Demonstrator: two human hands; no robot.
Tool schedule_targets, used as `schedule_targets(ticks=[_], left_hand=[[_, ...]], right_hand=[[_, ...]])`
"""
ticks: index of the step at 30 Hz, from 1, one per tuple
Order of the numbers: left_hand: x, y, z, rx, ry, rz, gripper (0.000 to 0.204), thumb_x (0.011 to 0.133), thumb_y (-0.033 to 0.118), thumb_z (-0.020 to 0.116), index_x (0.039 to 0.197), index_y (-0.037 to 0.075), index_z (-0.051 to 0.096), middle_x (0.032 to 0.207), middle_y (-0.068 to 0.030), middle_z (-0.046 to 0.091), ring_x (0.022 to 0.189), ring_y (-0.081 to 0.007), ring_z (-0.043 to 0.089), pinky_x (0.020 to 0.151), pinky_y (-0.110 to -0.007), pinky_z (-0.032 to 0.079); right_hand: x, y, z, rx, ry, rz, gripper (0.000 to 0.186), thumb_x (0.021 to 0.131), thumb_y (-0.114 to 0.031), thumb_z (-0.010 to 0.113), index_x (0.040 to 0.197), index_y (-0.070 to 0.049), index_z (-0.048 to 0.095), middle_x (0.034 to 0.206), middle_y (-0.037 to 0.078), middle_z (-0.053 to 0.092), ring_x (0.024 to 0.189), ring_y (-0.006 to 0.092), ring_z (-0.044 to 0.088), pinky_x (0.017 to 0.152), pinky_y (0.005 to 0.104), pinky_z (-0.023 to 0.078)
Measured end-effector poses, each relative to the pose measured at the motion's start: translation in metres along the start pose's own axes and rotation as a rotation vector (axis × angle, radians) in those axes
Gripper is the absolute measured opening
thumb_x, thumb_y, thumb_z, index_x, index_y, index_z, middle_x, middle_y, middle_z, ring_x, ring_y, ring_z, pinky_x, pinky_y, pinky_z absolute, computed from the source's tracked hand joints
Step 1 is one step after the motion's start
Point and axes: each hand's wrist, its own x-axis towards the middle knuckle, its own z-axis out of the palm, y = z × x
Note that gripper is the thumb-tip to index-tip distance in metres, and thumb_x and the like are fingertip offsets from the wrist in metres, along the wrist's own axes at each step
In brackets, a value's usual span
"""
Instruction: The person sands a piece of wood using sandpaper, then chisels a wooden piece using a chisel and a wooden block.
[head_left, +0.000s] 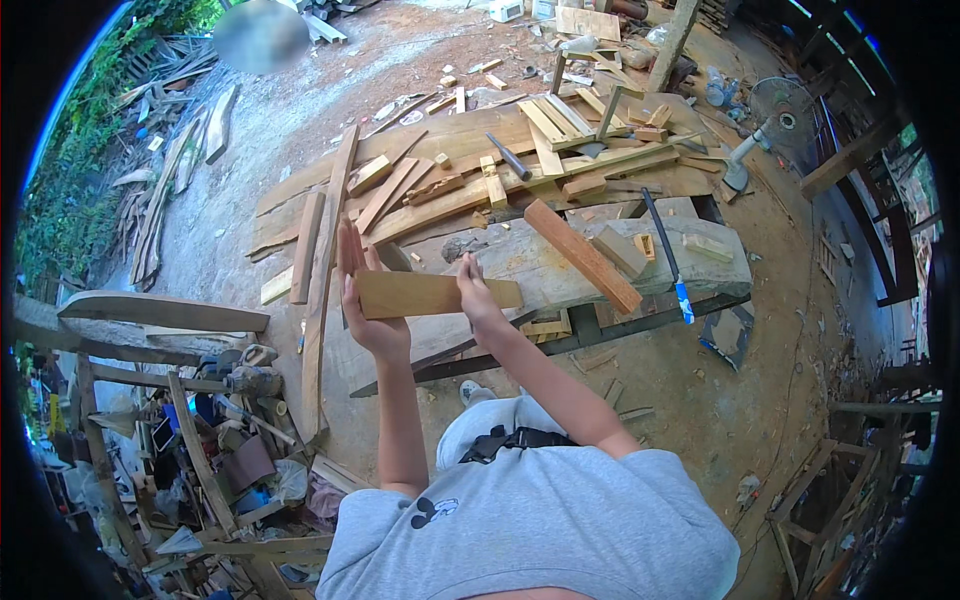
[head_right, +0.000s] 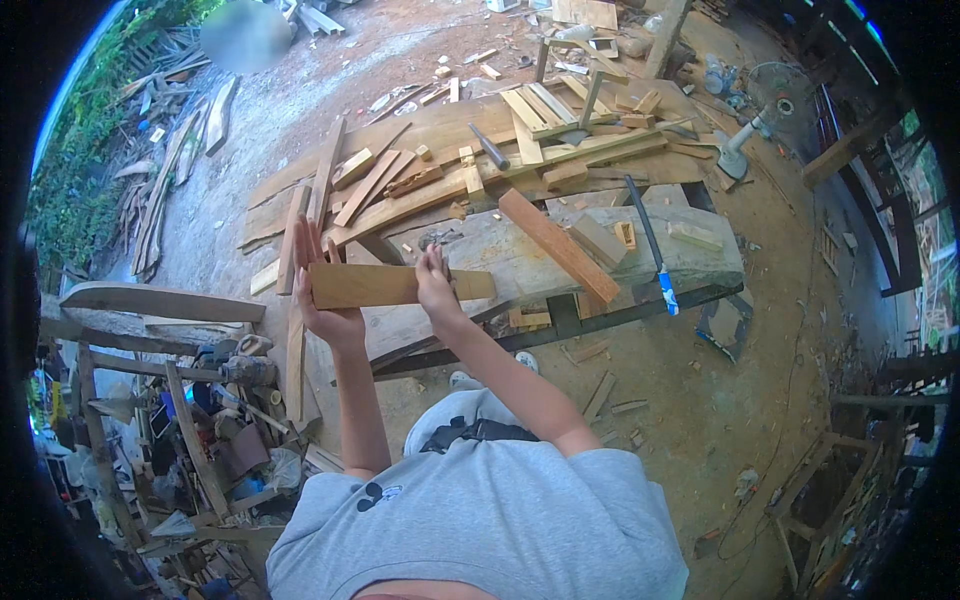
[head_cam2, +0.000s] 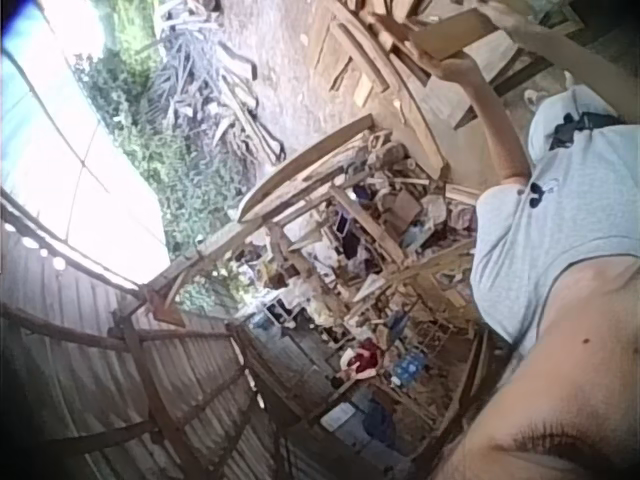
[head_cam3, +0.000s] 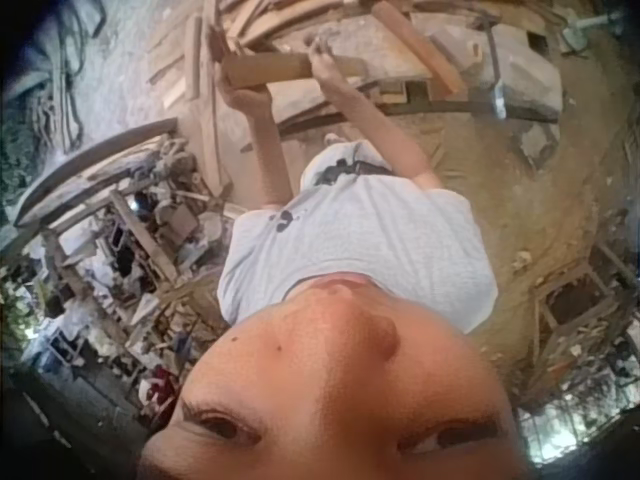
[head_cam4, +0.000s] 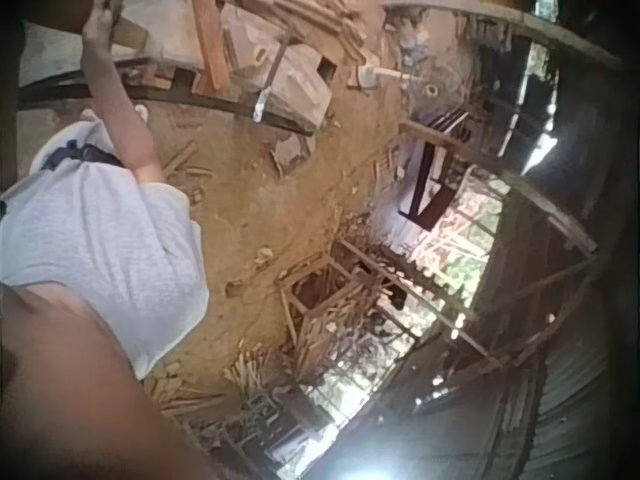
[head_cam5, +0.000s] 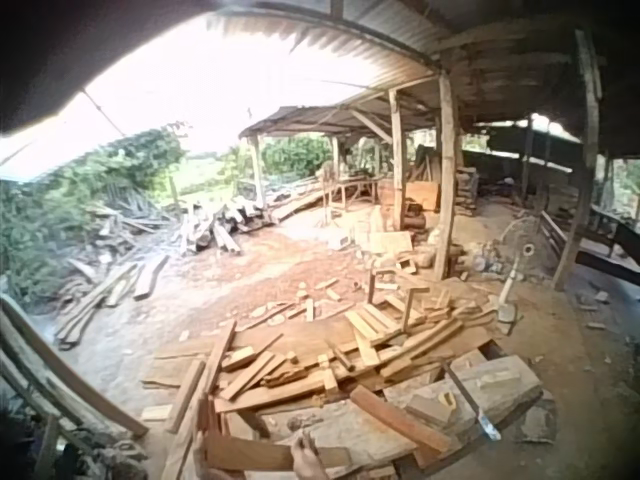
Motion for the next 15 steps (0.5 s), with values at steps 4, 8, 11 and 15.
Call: schedule_targets(ticks=[4, 8, 11, 15], left_hand=[[0.001, -0.005, 0.000, -0.009, -0.068, -0.025, 0.055, 0.087, 0.026, 0.027, 0.134, -0.002, 0.024, 0.142, -0.0122, 0.021, 0.132, -0.0219, 0.016, 0.108, -0.038, 0.009], [0.002, -0.006, 0.003, 0.018, -0.119, -0.045, 0.058, 0.089, 0.034, 0.025, 0.136, 0.002, 0.020, 0.144, -0.0104, 0.015, 0.133, -0.0222, 0.012, 0.108, -0.039, 0.008], [0.001, -0.003, 0.000, 0.038, -0.104, -0.034, 0.058, 0.089, 0.038, 0.026, 0.138, 0.005, 0.019, 0.145, -0.0083, 0.014, 0.134, -0.0219, 0.008, 0.108, -0.041, 0.005], [0.005, 0.000, -0.003, 0.072, -0.154, -0.012, 0.056, 0.090, 0.037, 0.029, 0.137, 0.007, 0.020, 0.145, -0.0061, 0.013, 0.134, -0.0198, 0.008, 0.108, -0.039, 0.004]], right_hand=[[-0.021, -0.037, 0.043, 0.247, -0.371, -0.260, 0.059, 0.094, -0.043, 0.024, 0.138, -0.005, 0.012, 0.144, 0.008, 0.012, 0.133, 0.0191, 0.007, 0.107, 0.0285, 0.008], [-0.035, -0.059, 0.058, 0.039, -0.399, -0.391, 0.064, 0.092, -0.049, 0.020, 0.138, -0.006, 0.012, 0.144, 0.011, 0.013, 0.133, 0.0220, 0.008, 0.107, 0.0301, 0.008], [-0.015, -0.040, 0.031, -0.010, -0.274, -0.142, 0.065, 0.091, -0.051, 0.019, 0.138, -0.007, 0.012, 0.145, 0.012, 0.008, 0.134, 0.0232, 0.005, 0.107, 0.0302, 0.008], [0.008, -0.014, 0.005, -0.141, 0.007, -0.017, 0.057, 0.093, -0.041, 0.030, 0.137, -0.009, 0.017, 0.143, 0.012, 0.014, 0.132, 0.0235, 0.013, 0.106, 0.0298, 0.015]])
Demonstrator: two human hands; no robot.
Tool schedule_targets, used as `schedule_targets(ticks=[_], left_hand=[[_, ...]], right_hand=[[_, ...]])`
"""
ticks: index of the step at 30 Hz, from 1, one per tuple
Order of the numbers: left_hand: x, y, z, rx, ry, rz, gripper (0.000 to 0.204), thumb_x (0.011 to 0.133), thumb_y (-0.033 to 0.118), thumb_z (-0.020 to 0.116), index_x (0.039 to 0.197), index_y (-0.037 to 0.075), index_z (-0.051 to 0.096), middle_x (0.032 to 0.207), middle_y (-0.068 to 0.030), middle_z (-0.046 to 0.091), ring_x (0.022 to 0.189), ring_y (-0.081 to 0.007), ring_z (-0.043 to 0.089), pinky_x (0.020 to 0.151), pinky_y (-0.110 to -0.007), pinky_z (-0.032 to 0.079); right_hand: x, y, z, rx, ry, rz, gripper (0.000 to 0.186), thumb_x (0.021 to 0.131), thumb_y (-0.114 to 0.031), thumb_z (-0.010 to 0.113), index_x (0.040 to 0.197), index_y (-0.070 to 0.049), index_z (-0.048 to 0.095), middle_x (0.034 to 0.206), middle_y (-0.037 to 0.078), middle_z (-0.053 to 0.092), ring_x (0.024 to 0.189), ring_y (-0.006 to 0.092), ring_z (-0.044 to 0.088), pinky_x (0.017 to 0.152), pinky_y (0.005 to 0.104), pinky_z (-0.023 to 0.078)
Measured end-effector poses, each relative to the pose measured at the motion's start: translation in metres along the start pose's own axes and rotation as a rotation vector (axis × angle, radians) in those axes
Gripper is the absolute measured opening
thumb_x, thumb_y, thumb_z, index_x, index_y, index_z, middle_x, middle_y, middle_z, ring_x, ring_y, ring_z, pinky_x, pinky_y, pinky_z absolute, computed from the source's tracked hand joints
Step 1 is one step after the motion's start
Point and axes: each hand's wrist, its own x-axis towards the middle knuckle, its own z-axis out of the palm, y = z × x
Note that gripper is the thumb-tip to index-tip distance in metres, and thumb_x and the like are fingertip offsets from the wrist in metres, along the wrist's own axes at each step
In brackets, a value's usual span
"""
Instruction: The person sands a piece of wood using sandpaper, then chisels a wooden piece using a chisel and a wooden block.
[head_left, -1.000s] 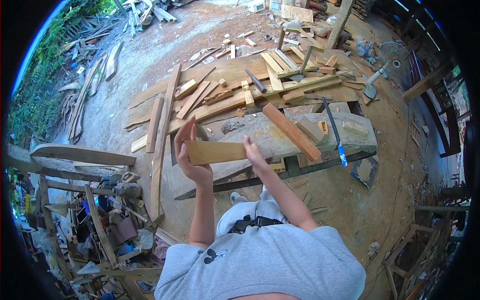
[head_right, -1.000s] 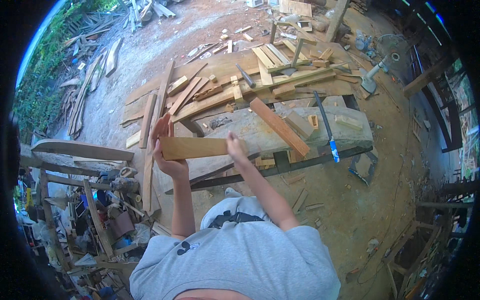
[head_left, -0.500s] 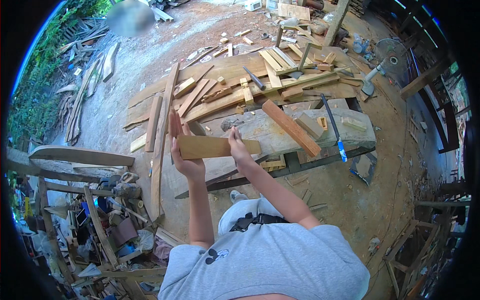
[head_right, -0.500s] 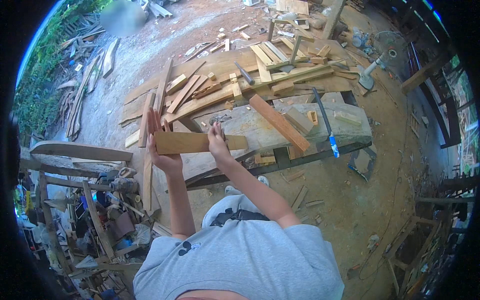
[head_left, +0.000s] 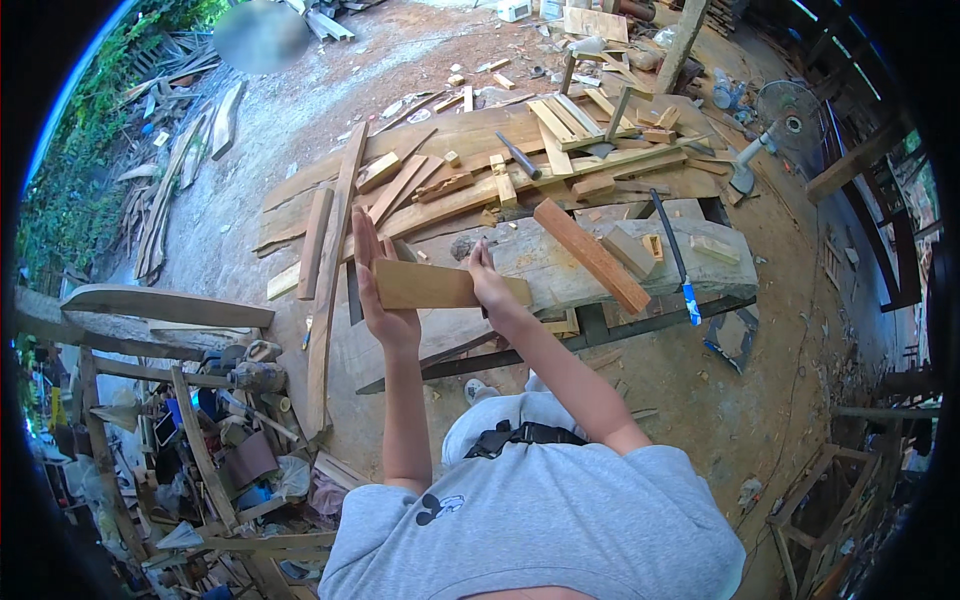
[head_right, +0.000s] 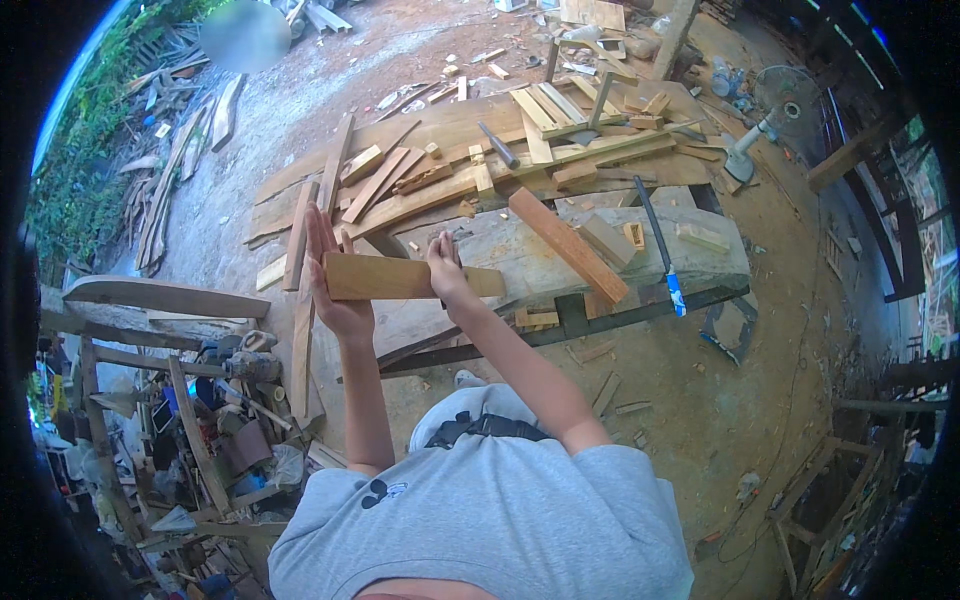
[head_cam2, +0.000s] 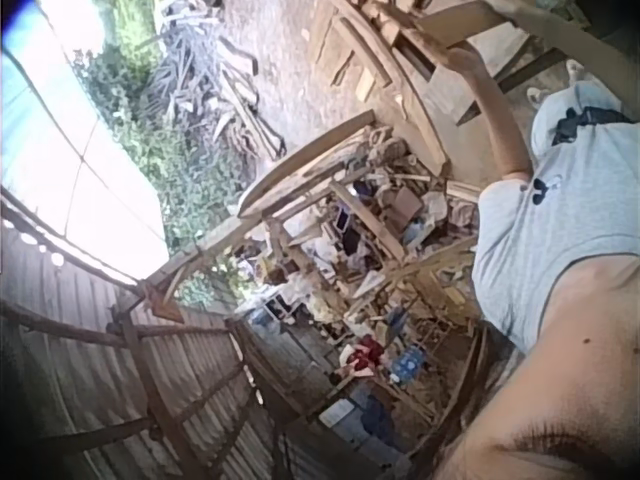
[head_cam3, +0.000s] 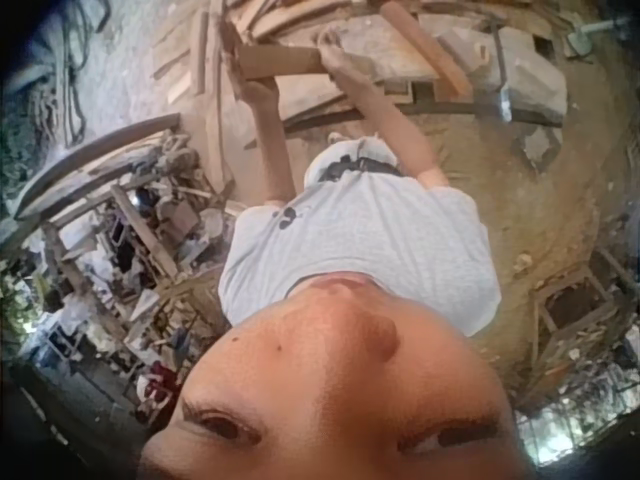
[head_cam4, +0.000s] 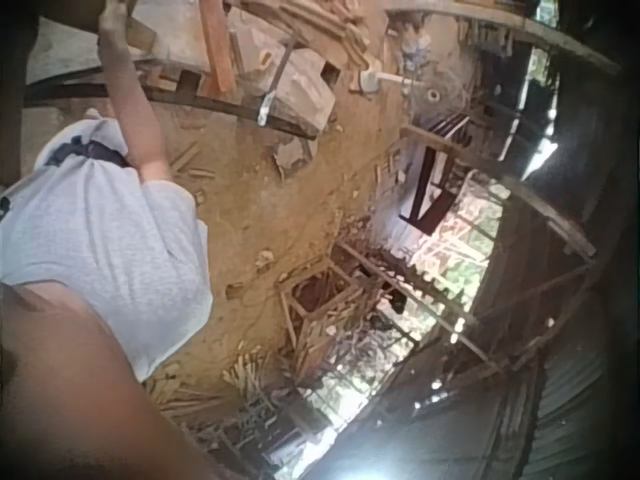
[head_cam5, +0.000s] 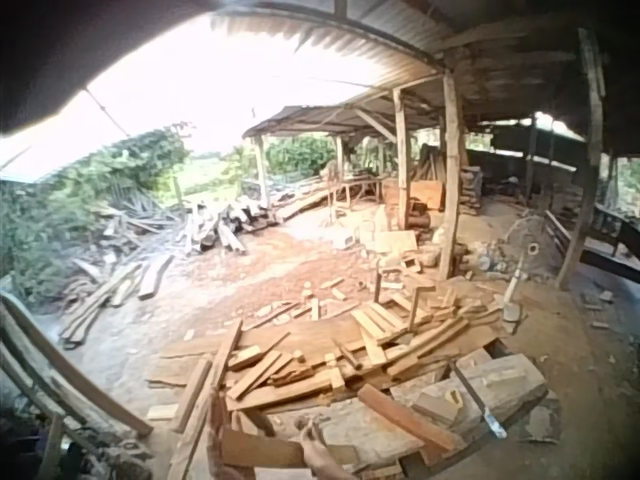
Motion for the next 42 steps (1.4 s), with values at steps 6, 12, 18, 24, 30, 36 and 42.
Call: schedule_targets(ticks=[6, 12, 18, 24, 30, 36, 42], left_hand=[[0.007, 0.008, 0.023, 0.026, -0.060, -0.024, 0.055, 0.090, 0.036, 0.027, 0.137, 0.008, 0.021, 0.145, -0.0057, 0.015, 0.134, -0.0182, 0.010, 0.107, -0.039, 0.006], [0.007, 0.003, 0.021, -0.012, -0.004, -0.177, 0.063, 0.091, 0.046, 0.023, 0.140, 0.008, 0.006, 0.146, -0.0058, 0.009, 0.134, -0.0221, 0.010, 0.106, -0.036, 0.011], [0.003, -0.001, 0.000, 0.074, -0.033, -0.038, 0.065, 0.090, 0.049, 0.024, 0.138, 0.005, 0.015, 0.144, -0.0085, 0.014, 0.134, -0.0223, 0.009, 0.107, -0.041, 0.007], [-0.007, 0.000, 0.012, -0.171, -0.132, -0.120, 0.060, 0.093, 0.041, 0.025, 0.137, 0.002, 0.014, 0.145, -0.0078, 0.012, 0.133, -0.0196, 0.011, 0.108, -0.034, 0.009], [-0.003, 0.001, 0.007, 0.004, -0.059, -0.087, 0.063, 0.092, 0.046, 0.019, 0.138, 0.003, 0.012, 0.145, -0.0084, 0.010, 0.134, -0.0203, 0.008, 0.108, -0.035, 0.006], [-0.002, 0.003, 0.009, -0.028, -0.073, -0.073, 0.064, 0.091, 0.048, 0.018, 0.138, 0.003, 0.013, 0.145, -0.0088, 0.011, 0.134, -0.0202, 0.007, 0.108, -0.035, 0.005], [0.000, 0.002, 0.000, -0.113, -0.097, -0.104, 0.065, 0.091, 0.048, 0.018, 0.138, 0.003, 0.013, 0.145, -0.0088, 0.012, 0.134, -0.0202, 0.007, 0.108, -0.035, 0.004]], right_hand=[[-0.034, -0.046, 0.032, 0.119, -0.320, -0.296, 0.058, 0.092, -0.042, 0.026, 0.137, -0.006, 0.016, 0.142, 0.013, 0.015, 0.132, 0.0235, 0.011, 0.105, 0.0308, 0.013], [-0.038, -0.075, 0.070, -0.083, -0.061, -0.666, 0.052, 0.095, -0.034, 0.025, 0.138, -0.007, 0.014, 0.141, 0.014, 0.018, 0.133, 0.0228, 0.008, 0.105, 0.0338, 0.009], [-0.029, -0.054, 0.014, 0.365, -0.485, -0.033, 0.066, 0.091, -0.050, 0.023, 0.137, -0.003, 0.014, 0.132, 0.021, 0.033, 0.119, 0.0338, 0.039, 0.097, 0.0359, 0.031], [-0.043, -0.065, 0.042, -0.046, -0.168, -0.691, 0.059, 0.094, -0.040, 0.027, 0.136, 0.000, 0.017, 0.143, 0.018, 0.013, 0.134, 0.0264, 0.005, 0.107, 0.0359, 0.002], [-0.043, -0.063, 0.039, -0.188, -0.135, -0.649, 0.052, 0.094, -0.028, 0.029, 0.136, 0.001, 0.018, 0.142, 0.015, 0.017, 0.133, 0.0276, 0.011, 0.107, 0.0364, 0.007], [-0.068, -0.077, 0.051, -0.308, -0.193, -0.986, 0.054, 0.091, -0.026, 0.033, 0.138, -0.006, 0.015, 0.145, 0.010, 0.013, 0.135, 0.0217, 0.005, 0.106, 0.0379, 0.002], [-0.078, -0.079, 0.042, -0.285, -0.215, -0.938, 0.051, 0.093, -0.031, 0.031, 0.138, -0.012, 0.020, 0.145, 0.005, 0.014, 0.135, 0.0217, 0.006, 0.106, 0.0388, -0.001]])
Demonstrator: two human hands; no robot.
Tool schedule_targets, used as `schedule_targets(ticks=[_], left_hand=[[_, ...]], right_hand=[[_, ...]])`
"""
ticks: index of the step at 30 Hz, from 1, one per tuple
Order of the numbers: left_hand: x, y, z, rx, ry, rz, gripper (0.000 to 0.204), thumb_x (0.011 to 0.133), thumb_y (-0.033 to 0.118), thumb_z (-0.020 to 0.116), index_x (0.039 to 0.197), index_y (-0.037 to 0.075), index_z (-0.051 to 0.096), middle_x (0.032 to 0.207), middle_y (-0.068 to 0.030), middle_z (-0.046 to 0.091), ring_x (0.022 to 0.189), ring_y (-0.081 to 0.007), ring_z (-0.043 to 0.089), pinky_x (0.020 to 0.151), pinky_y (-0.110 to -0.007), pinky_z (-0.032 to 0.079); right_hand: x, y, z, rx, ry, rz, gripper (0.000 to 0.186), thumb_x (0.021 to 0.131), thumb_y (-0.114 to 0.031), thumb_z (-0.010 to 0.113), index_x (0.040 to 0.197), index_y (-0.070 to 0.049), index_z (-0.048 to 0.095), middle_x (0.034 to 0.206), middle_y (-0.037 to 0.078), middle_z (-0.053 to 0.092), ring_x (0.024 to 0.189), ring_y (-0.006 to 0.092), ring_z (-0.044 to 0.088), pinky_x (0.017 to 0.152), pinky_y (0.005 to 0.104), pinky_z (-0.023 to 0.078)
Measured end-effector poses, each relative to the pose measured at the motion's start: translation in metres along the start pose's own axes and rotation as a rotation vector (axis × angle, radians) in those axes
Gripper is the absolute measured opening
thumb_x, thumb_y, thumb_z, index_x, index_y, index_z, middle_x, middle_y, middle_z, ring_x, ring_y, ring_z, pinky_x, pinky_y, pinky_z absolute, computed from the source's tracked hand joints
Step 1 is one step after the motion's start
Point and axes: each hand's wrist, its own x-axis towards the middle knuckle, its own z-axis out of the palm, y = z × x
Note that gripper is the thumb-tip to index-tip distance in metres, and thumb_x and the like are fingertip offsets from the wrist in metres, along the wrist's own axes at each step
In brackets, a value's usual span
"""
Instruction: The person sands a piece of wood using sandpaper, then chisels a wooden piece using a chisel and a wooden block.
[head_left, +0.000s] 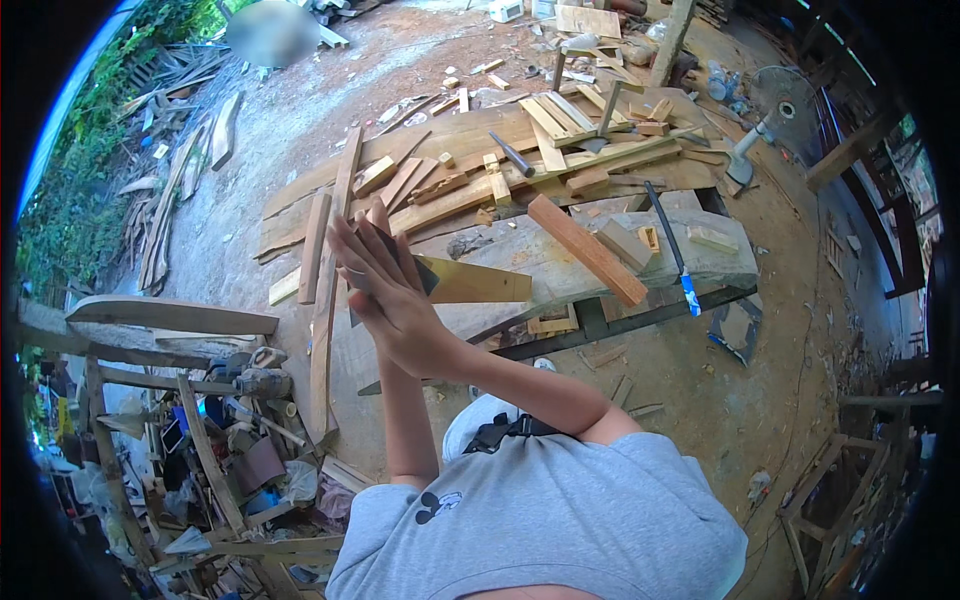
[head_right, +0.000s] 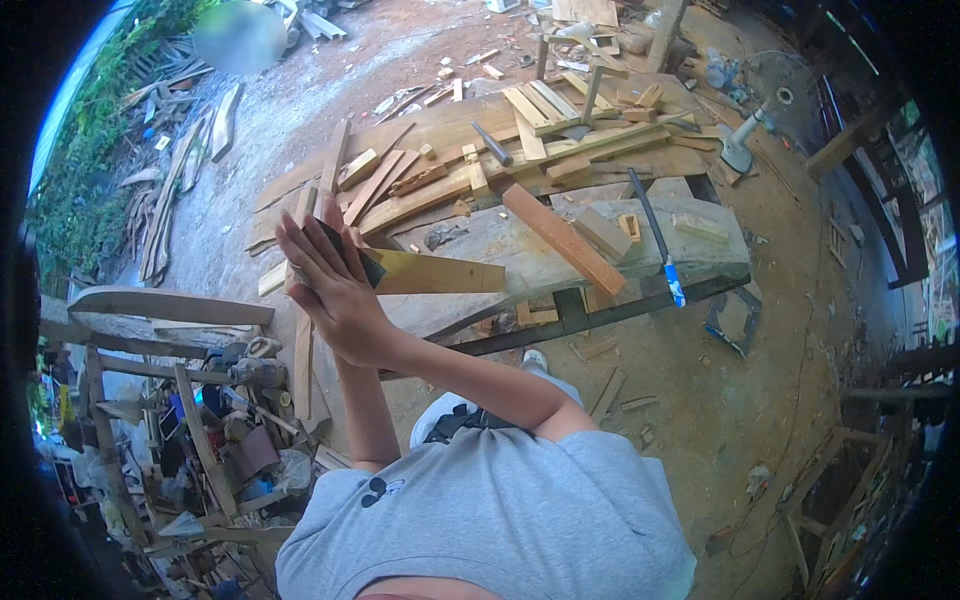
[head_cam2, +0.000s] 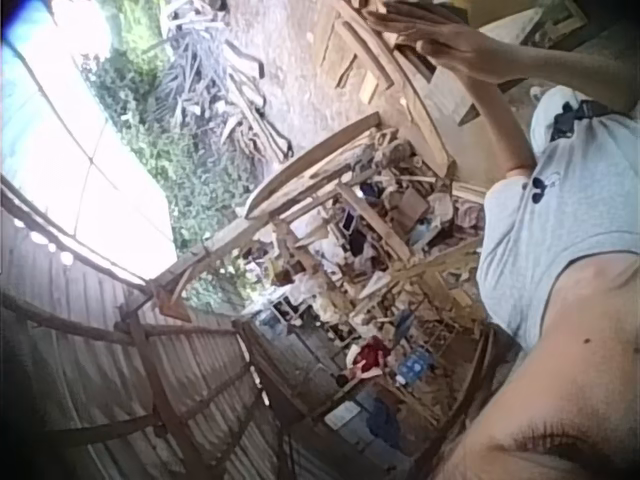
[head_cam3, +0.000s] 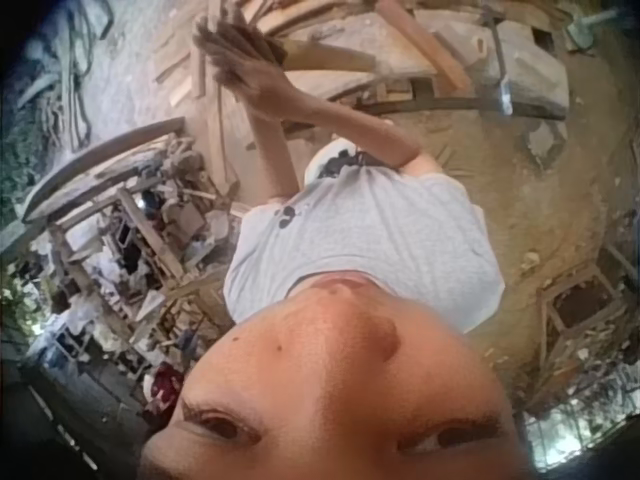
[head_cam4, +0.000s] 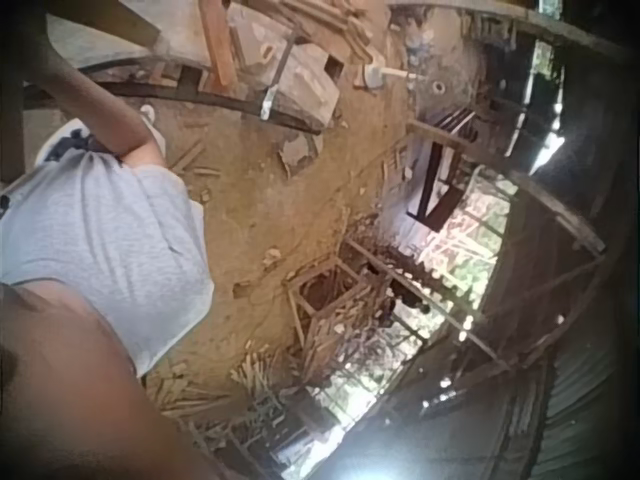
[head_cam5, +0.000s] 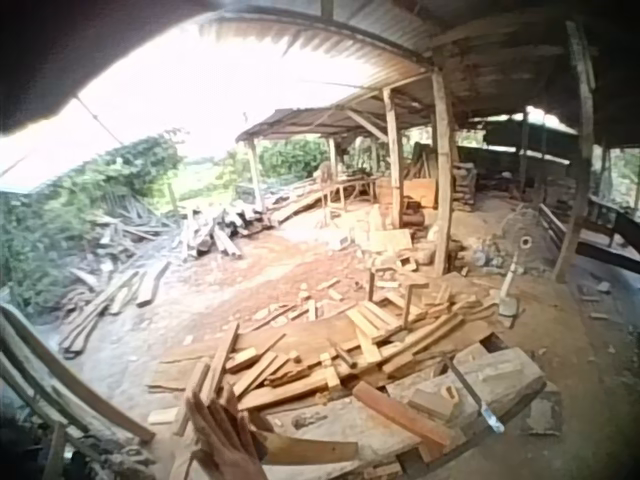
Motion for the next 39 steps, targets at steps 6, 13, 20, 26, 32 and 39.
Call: schedule_targets(ticks=[6, 13, 20, 26, 32, 39], left_hand=[[-0.005, 0.005, -0.009, -0.041, 0.002, -0.011, 0.065, 0.091, 0.047, 0.018, 0.137, 0.002, 0.014, 0.144, -0.0087, 0.013, 0.134, -0.0202, 0.006, 0.108, -0.036, 0.004], [-0.013, 0.009, -0.010, -0.084, -0.016, -0.024, 0.065, 0.091, 0.047, 0.019, 0.137, 0.002, 0.014, 0.144, -0.0087, 0.013, 0.134, -0.0201, 0.006, 0.108, -0.036, 0.004], [-0.015, 0.011, -0.006, 0.053, 0.088, -0.015, 0.062, 0.092, 0.043, 0.025, 0.137, 0.001, 0.017, 0.144, -0.0089, 0.016, 0.134, -0.0202, 0.007, 0.108, -0.038, 0.005], [-0.017, 0.003, 0.019, 0.151, 0.101, 0.075, 0.059, 0.088, 0.032, 0.036, 0.136, 0.002, 0.020, 0.143, -0.0090, 0.018, 0.134, -0.0216, 0.010, 0.108, -0.039, 0.008], [-0.018, -0.006, 0.045, 0.044, 0.086, -0.011, 0.062, 0.088, 0.038, 0.034, 0.136, 0.003, 0.020, 0.143, -0.0111, 0.017, 0.133, -0.0226, 0.012, 0.108, -0.040, 0.007], [-0.008, 0.000, 0.048, 0.193, 0.066, 0.098, 0.065, 0.083, 0.035, 0.041, 0.135, 0.001, 0.022, 0.142, -0.0128, 0.020, 0.133, -0.0279, 0.014, 0.107, -0.044, 0.008]], right_hand=[[-0.008, 0.006, 0.010, -0.075, -0.024, -0.012, 0.053, 0.090, -0.025, 0.038, 0.138, -0.013, 0.021, 0.144, 0.004, 0.017, 0.134, 0.0213, 0.007, 0.106, 0.0408, 0.000], [-0.025, 0.008, 0.016, -0.216, -0.022, -0.076, 0.051, 0.087, -0.021, 0.043, 0.135, -0.014, 0.028, 0.142, 0.003, 0.024, 0.134, 0.0217, 0.012, 0.105, 0.0469, 0.001], [-0.064, 0.099, -0.005, -0.029, 0.044, 0.254, 0.046, 0.091, -0.025, 0.037, 0.134, -0.011, 0.030, 0.140, 0.008, 0.026, 0.133, 0.0248, 0.016, 0.105, 0.0443, 0.005], [-0.062, 0.088, -0.012, 0.393, 0.113, 0.333, 0.048, 0.090, -0.014, 0.035, 0.137, -0.010, 0.022, 0.143, 0.012, 0.018, 0.134, 0.0267, 0.008, 0.105, 0.0435, 0.002], [-0.060, 0.047, -0.021, 0.086, -0.016, 0.084, 0.054, 0.093, -0.036, 0.029, 0.136, -0.005, 0.020, 0.144, 0.015, 0.010, 0.134, 0.0288, 0.003, 0.104, 0.0449, -0.003], [-0.124, 0.200, -0.051, 0.203, 0.140, 0.863, 0.058, 0.095, -0.040, 0.021, 0.135, 0.001, 0.016, 0.143, 0.012, 0.015, 0.132, 0.0214, 0.011, 0.107, 0.0315, 0.008]])
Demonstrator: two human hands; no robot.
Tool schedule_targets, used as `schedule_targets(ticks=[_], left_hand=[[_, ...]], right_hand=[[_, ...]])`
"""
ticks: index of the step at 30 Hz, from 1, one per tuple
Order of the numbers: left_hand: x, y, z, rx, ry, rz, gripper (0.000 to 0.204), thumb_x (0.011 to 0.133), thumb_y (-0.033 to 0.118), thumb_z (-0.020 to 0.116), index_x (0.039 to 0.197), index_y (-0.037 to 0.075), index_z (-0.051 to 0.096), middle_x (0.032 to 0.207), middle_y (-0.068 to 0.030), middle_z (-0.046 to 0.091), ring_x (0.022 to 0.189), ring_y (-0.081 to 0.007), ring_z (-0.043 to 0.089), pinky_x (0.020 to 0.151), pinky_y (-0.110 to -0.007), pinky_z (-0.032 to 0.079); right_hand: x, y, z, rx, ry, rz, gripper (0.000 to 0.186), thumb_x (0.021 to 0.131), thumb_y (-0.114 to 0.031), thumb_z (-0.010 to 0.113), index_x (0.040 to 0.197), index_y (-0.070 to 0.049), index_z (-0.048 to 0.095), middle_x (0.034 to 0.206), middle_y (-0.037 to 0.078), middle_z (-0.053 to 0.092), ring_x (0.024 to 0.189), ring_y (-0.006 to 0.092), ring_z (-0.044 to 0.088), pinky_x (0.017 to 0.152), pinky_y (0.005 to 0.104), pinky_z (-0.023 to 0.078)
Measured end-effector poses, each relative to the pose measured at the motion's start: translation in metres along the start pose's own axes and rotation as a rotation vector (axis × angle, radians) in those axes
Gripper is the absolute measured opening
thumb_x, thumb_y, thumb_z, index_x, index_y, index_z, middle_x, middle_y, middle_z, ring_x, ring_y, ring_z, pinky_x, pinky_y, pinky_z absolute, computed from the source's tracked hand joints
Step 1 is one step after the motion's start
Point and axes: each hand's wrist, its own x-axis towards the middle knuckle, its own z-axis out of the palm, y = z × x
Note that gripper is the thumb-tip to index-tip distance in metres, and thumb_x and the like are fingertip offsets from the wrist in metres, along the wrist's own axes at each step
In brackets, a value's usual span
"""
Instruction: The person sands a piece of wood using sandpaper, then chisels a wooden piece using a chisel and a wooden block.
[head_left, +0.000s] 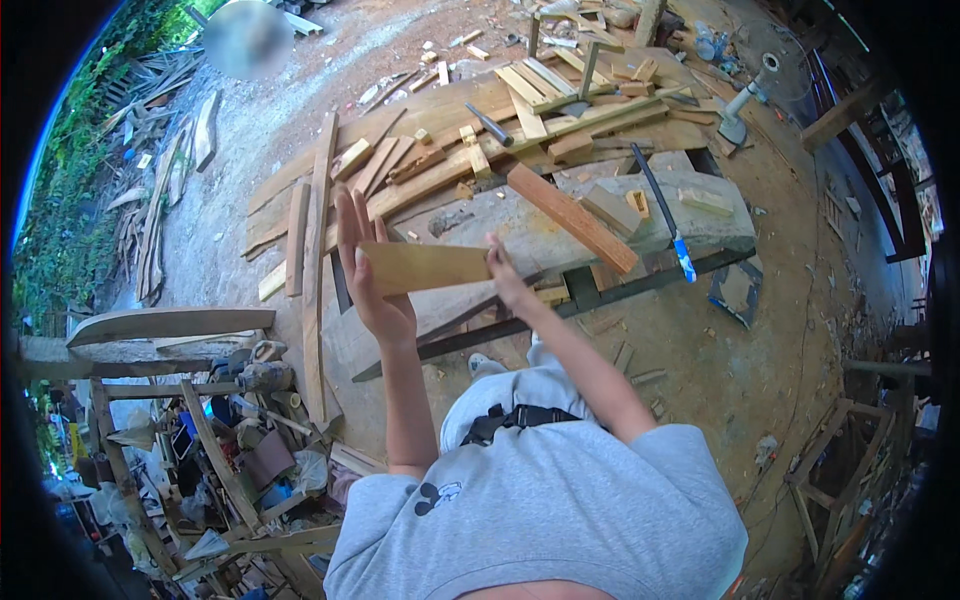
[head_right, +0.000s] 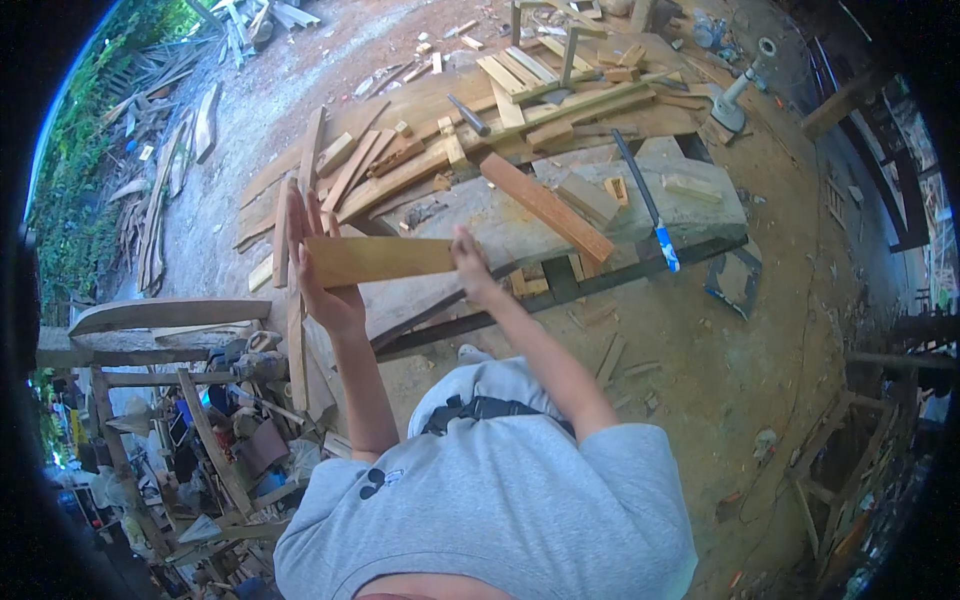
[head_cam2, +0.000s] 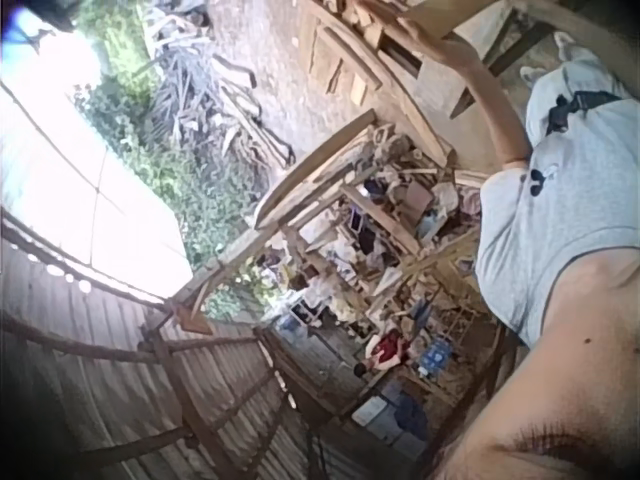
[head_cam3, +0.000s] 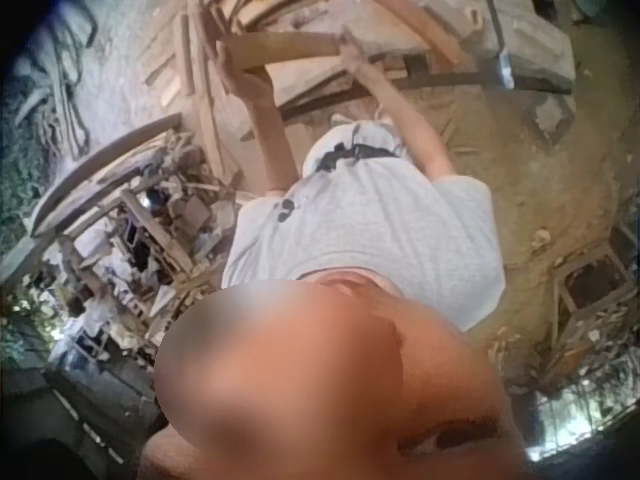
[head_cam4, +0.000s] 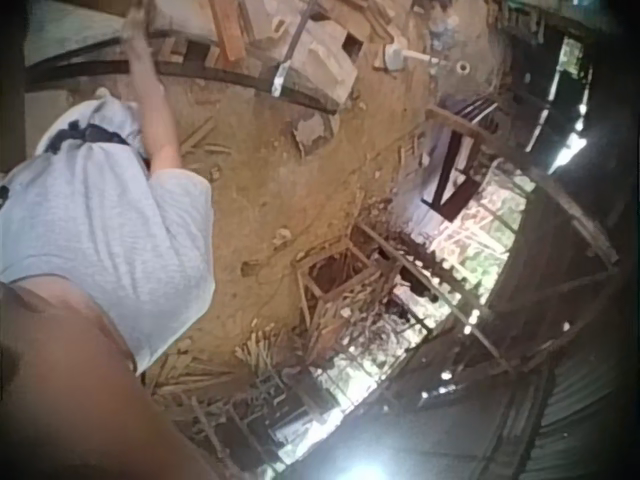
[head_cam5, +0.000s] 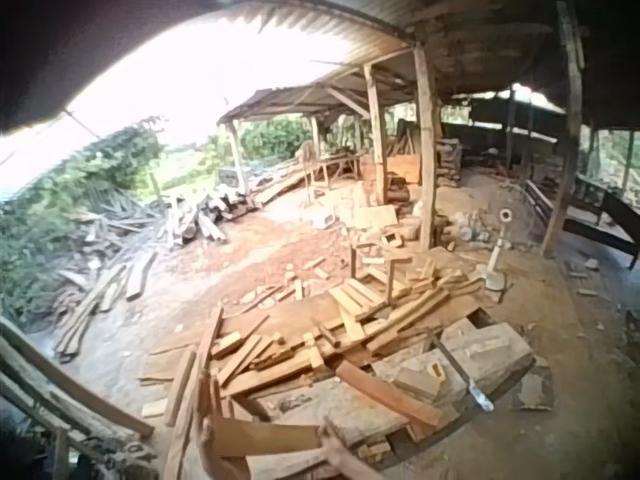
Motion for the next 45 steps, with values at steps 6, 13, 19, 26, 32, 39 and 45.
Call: schedule_targets(ticks=[6, 13, 19, 26, 32, 39, 45], left_hand=[[-0.005, -0.006, 0.009, 0.035, 0.032, 0.034, 0.059, 0.082, 0.032, 0.039, 0.130, 0.000, 0.031, 0.134, -0.0185, 0.034, 0.118, -0.0302, 0.039, 0.095, -0.038, 0.031], [-0.004, -0.017, -0.015, -0.058, 0.364, 0.008, 0.036, 0.081, 0.027, 0.040, 0.103, -0.001, 0.047, 0.079, -0.0083, 0.051, 0.070, -0.0128, 0.046, 0.066, -0.026, 0.039], [-0.008, -0.023, -0.020, -0.230, 0.153, 0.123, 0.028, 0.078, 0.026, 0.043, 0.091, 0.001, 0.046, 0.067, -0.0030, 0.037, 0.059, -0.0099, 0.031, 0.057, -0.025, 0.030], [0.022, -0.021, -0.020, -0.437, -0.115, 0.111, 0.036, 0.080, 0.035, 0.042, 0.089, 0.000, 0.048, 0.073, -0.0130, 0.049, 0.066, -0.0204, 0.044, 0.063, -0.032, 0.036], [0.047, -0.025, -0.006, -0.618, -0.390, 0.135, 0.047, 0.080, 0.042, 0.039, 0.089, -0.003, 0.051, 0.079, -0.0157, 0.053, 0.073, -0.0255, 0.051, 0.070, -0.041, 0.039], [0.055, -0.035, 0.052, -0.706, -0.832, 0.082, 0.046, 0.077, 0.041, 0.037, 0.073, -0.003, 0.049, 0.068, -0.0159, 0.048, 0.060, -0.0264, 0.042, 0.069, -0.041, 0.035], [0.045, -0.047, 0.098, -0.611, -0.984, 0.074, 0.045, 0.081, 0.039, 0.036, 0.068, -0.001, 0.050, 0.055, -0.0140, 0.047, 0.044, -0.0232, 0.044, 0.047, -0.036, 0.036]], right_hand=[[-0.019, -0.051, 0.021, 0.406, -0.220, -0.193, 0.054, 0.095, -0.036, 0.022, 0.137, -0.003, 0.015, 0.141, 0.010, 0.018, 0.130, 0.0193, 0.016, 0.105, 0.0293, 0.013], [-0.009, -0.028, 0.037, 0.207, -0.083, -0.384, 0.046, 0.095, -0.029, 0.026, 0.135, -0.007, 0.024, 0.136, 0.013, 0.030, 0.125, 0.0237, 0.029, 0.101, 0.0295, 0.025], [-0.002, 0.038, -0.034, 0.093, -0.044, -0.124, 0.059, 0.094, -0.042, 0.019, 0.135, -0.001, 0.022, 0.139, 0.012, 0.027, 0.129, 0.0210, 0.023, 0.105, 0.0298, 0.016], [-0.064, 0.007, -0.102, 0.309, 0.356, -0.216, 0.056, 0.094, -0.043, 0.027, 0.127, 0.000, 0.039, 0.127, 0.009, 0.044, 0.118, 0.0178, 0.040, 0.099, 0.0283, 0.028], [-0.135, 0.053, -0.140, 0.532, 0.755, -0.092, 0.052, 0.093, -0.042, 0.034, 0.124, -0.002, 0.045, 0.121, 0.008, 0.050, 0.111, 0.0156, 0.046, 0.096, 0.0260, 0.031], [-0.193, 0.075, -0.132, 0.534, 1.145, 0.012, 0.050, 0.092, -0.043, 0.035, 0.119, -0.003, 0.051, 0.117, 0.007, 0.053, 0.105, 0.0144, 0.048, 0.092, 0.0258, 0.033], [-0.208, 0.088, -0.121, 0.569, 1.245, -0.053, 0.050, 0.091, -0.045, 0.035, 0.118, -0.006, 0.053, 0.112, 0.006, 0.055, 0.102, 0.0140, 0.049, 0.090, 0.0248, 0.035]])
